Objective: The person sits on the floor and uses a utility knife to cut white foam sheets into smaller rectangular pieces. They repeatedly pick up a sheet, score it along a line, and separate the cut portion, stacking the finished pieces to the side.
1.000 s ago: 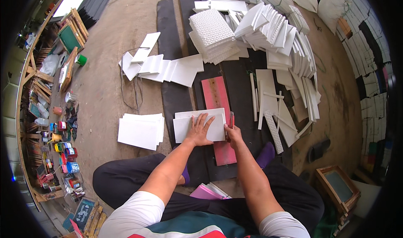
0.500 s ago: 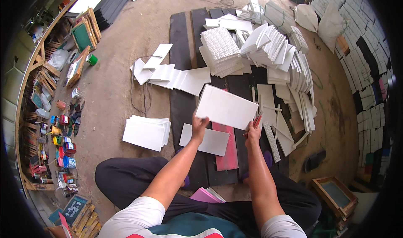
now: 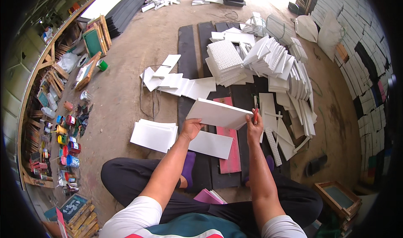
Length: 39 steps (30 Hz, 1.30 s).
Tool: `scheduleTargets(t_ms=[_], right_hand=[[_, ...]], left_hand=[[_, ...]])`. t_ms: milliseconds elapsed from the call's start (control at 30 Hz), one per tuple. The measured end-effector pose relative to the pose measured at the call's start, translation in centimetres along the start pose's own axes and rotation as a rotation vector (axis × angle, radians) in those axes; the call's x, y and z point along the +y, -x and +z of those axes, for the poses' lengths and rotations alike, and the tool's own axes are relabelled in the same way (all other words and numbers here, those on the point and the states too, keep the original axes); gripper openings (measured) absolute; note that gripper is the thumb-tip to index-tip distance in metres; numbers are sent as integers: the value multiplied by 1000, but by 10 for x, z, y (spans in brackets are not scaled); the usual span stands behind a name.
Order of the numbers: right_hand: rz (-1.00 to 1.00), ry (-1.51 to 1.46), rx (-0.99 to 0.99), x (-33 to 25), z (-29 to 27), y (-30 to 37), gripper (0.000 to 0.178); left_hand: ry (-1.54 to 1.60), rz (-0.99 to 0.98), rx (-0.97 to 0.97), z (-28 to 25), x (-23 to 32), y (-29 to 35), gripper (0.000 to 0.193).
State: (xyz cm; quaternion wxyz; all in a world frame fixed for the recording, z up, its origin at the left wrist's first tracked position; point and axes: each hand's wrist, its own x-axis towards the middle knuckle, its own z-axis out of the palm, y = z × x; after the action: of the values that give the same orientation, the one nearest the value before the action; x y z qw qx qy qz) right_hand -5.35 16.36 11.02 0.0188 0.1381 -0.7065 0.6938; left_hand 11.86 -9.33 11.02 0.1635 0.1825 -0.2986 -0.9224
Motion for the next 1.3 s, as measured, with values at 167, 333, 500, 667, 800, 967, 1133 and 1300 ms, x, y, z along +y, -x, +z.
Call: scheduleTargets(t_ms=[167, 333, 500, 667, 800, 967, 1133, 1300], right_hand=[[248, -125, -182, -17, 26, 11, 38], [312, -201, -394, -23, 95, 45, 23], [498, -172, -438, 0, 177, 86, 19], [524, -81, -537, 32, 264, 147, 14], [609, 105, -624, 42, 291, 170, 11], [501, 254, -606, 51, 322, 190, 17], [312, 498, -716, 25, 328, 196, 30], [260, 403, -643, 12, 316, 175, 37]], left_hand=[[73, 49, 139, -20, 26, 16, 56], [262, 198, 489, -73, 52, 28, 54], [-255, 517, 1160, -97, 59, 57, 55], [-392, 392, 1762, -206, 53, 107, 72], [161, 463, 1561, -176, 38, 112, 76], [-157, 222, 1577, -185, 29, 97, 84], [-368, 142, 1703, -229, 11, 100, 87], [-778, 217, 1939, -252, 8, 89, 89]])
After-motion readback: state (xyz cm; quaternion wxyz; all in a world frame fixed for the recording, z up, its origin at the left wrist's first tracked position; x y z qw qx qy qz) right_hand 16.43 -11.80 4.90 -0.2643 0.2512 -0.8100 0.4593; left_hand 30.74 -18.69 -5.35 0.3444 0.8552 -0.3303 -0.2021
